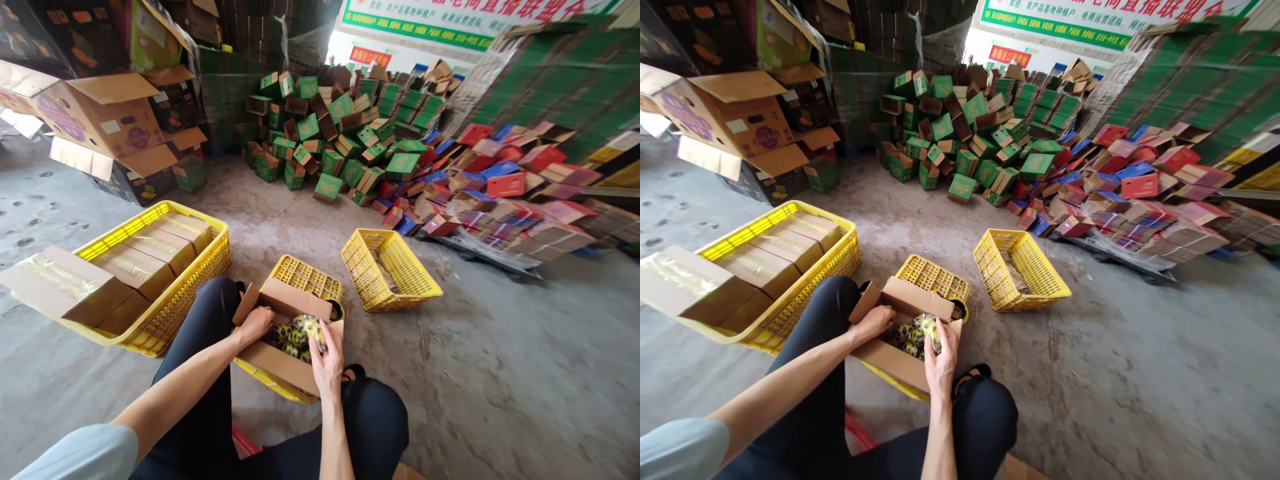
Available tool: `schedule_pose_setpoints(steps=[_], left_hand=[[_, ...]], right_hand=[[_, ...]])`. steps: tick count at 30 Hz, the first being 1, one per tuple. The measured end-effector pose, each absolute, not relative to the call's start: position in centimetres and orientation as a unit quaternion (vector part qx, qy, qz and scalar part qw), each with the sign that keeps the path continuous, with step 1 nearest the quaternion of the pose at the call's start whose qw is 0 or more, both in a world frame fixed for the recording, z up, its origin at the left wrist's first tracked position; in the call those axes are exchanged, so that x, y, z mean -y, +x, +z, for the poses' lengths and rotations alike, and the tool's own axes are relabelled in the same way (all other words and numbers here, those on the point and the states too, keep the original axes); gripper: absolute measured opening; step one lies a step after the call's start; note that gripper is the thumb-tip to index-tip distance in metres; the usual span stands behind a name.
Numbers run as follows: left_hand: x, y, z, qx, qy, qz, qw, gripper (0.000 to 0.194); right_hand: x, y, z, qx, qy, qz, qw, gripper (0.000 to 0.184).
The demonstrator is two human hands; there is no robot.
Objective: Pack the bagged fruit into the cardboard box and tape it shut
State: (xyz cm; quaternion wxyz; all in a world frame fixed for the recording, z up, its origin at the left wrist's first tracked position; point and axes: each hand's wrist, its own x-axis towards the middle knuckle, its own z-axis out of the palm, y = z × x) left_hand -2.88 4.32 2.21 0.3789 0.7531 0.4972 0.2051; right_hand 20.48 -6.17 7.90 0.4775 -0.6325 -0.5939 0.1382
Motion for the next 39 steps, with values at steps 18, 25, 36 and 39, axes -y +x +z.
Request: schedule_pose_setpoints(steps=[18, 25, 36, 39], left_hand=[[-1.9, -2.1, 9.8, -0.339, 0.462, 0.482, 0.663, 0.037], [-0.8, -2.8, 11.4, -0.285, 0.534, 0.433, 0.668, 0.037], [-1.2, -1.1, 8.0, -0.332, 0.45, 0.354, 0.75, 0.063], [-1.1, -1.2, 8.0, -0.331, 0.438, 0.361, 0.754, 0.059]], right_hand=[[6.8, 19.7, 8.8, 0.488, -0.688, 0.235, 0.483, 0.063], [5.9, 18.4, 7.4, 0.363, -0.568, 0.512, 0.532, 0.07], [5.8, 19.6, 6.8, 0.363, -0.601, 0.431, 0.567, 0.045], [5.9, 19.7, 6.9, 0.364, -0.605, 0.413, 0.575, 0.044]])
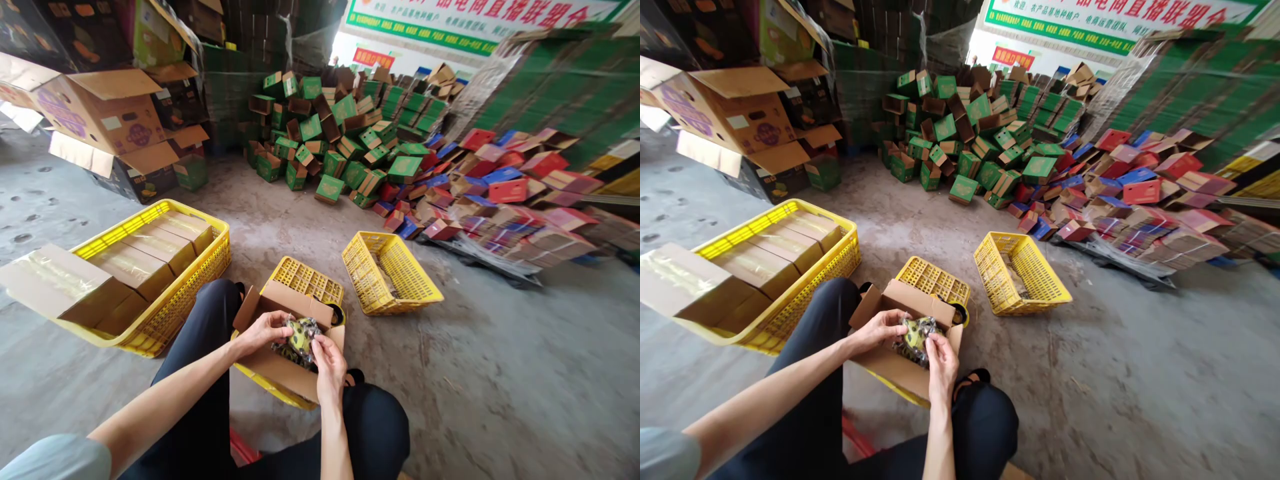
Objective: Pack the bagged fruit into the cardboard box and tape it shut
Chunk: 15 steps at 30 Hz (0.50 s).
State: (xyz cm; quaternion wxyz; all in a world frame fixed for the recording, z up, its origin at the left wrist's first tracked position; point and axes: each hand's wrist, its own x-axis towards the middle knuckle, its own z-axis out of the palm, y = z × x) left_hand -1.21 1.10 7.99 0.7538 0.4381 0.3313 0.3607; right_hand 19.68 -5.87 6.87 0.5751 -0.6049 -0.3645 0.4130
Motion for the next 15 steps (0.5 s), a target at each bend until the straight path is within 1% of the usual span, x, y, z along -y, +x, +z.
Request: schedule_pose_setpoints(steps=[5, 9, 11, 15], left_hand=[[-1.05, -1.16, 7.96, -0.34, 0.42, 0.377, 0.752, 0.056], [-1.24, -1.25, 7.72, -0.349, 0.416, 0.393, 0.742, 0.053], [-1.35, -1.33, 7.63, -0.349, 0.391, 0.402, 0.751, 0.05], [-1.53, -1.44, 7.4, -0.345, 0.337, 0.41, 0.774, 0.039]], right_hand=[[5.92, 19.72, 7.1, 0.359, -0.604, 0.404, 0.585, 0.047], [5.79, 19.87, 6.97, 0.369, -0.59, 0.41, 0.59, 0.063], [5.71, 19.87, 6.95, 0.38, -0.587, 0.415, 0.582, 0.066], [5.69, 19.65, 7.39, 0.393, -0.59, 0.425, 0.563, 0.058]])
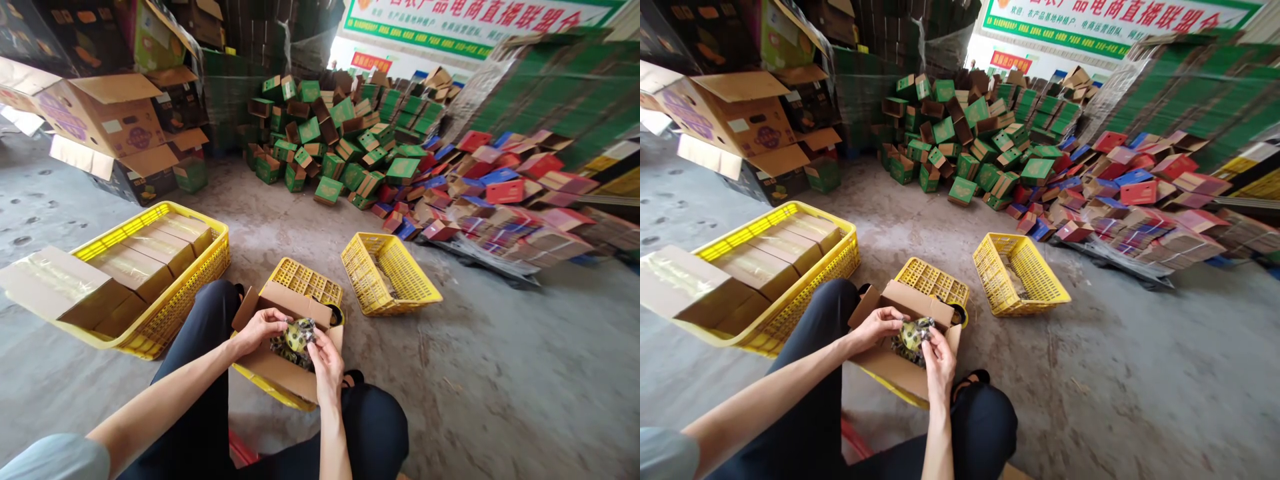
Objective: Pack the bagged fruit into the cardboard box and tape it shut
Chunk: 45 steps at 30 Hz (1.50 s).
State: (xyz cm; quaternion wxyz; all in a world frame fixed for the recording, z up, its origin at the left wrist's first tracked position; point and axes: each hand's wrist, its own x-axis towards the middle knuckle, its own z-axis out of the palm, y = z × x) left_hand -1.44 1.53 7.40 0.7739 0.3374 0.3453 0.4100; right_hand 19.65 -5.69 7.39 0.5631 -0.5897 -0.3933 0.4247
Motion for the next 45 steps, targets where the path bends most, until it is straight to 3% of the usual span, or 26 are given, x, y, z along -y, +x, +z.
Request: schedule_pose_setpoints(steps=[5, 12, 24, 35, 45], left_hand=[[-1.7, -1.6, 7.1, -0.342, 0.316, 0.406, 0.786, 0.035], [-1.8, -1.3, 7.7, -0.326, 0.281, 0.415, 0.802, 0.038], [-2.2, -1.1, 7.4, -0.317, 0.296, 0.428, 0.793, 0.043], [-1.1, -2.2, 7.9, -0.283, 0.412, 0.293, 0.815, 0.087], [-1.3, -1.6, 7.9, -0.277, 0.429, 0.367, 0.778, 0.061]], right_hand=[[5.7, 19.5, 7.9, 0.411, -0.593, 0.423, 0.549, 0.044], [5.7, 19.9, 7.3, 0.38, -0.611, 0.39, 0.575, 0.044], [5.9, 20.0, 8.3, 0.281, -0.592, 0.435, 0.618, 0.045], [6.5, 20.2, 8.8, 0.371, -0.578, 0.394, 0.611, 0.038], [6.5, 19.3, 9.6, 0.39, -0.564, 0.414, 0.599, 0.041]])
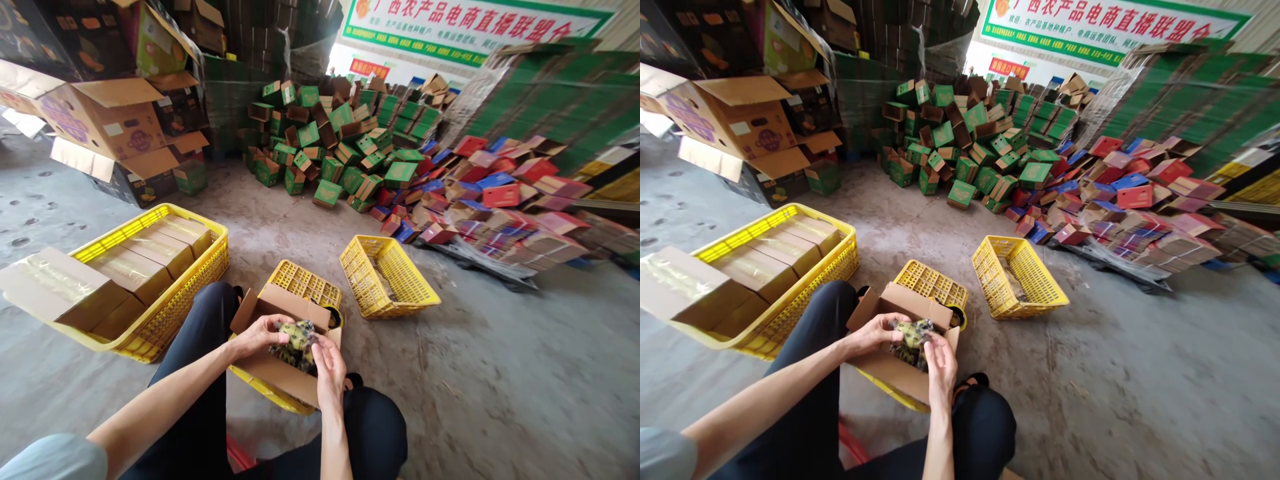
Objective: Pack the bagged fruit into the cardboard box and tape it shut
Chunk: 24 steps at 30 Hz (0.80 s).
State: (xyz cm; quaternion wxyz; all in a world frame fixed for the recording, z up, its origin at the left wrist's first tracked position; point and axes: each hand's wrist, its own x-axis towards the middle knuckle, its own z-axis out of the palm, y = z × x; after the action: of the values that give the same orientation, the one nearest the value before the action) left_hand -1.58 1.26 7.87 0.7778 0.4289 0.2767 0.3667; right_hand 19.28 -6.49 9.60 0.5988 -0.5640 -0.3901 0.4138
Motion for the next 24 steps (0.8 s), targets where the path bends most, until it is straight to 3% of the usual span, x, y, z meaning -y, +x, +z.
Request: schedule_pose_setpoints(steps=[5, 11, 14, 17, 20, 22, 24], left_hand=[[-1.7, -2.0, 8.9, -0.3, 0.396, 0.44, 0.748, 0.062], [-1.7, -1.9, 8.8, -0.255, 0.507, 0.42, 0.708, 0.052], [-1.6, -1.8, 8.4, -0.225, 0.572, 0.411, 0.674, 0.051], [-1.2, -1.9, 8.2, -0.239, 0.603, 0.383, 0.658, 0.074], [-0.8, -1.8, 8.1, -0.248, 0.556, 0.358, 0.708, 0.111], [-0.7, -1.6, 8.1, -0.241, 0.499, 0.359, 0.751, 0.117], [-0.8, -1.4, 8.2, -0.249, 0.455, 0.359, 0.776, 0.11]], right_hand=[[6.4, 20.4, 8.9, 0.4, -0.596, 0.391, 0.576, 0.056], [6.1, 20.1, 8.6, 0.316, -0.559, 0.542, 0.541, 0.079], [6.1, 19.7, 8.5, 0.302, -0.563, 0.55, 0.538, 0.066], [6.1, 19.6, 8.3, 0.302, -0.584, 0.512, 0.553, 0.052], [6.1, 19.9, 8.1, 0.304, -0.595, 0.488, 0.562, 0.055], [6.1, 20.2, 8.2, 0.325, -0.597, 0.467, 0.565, 0.055], [6.1, 20.3, 8.4, 0.356, -0.601, 0.441, 0.564, 0.051]])
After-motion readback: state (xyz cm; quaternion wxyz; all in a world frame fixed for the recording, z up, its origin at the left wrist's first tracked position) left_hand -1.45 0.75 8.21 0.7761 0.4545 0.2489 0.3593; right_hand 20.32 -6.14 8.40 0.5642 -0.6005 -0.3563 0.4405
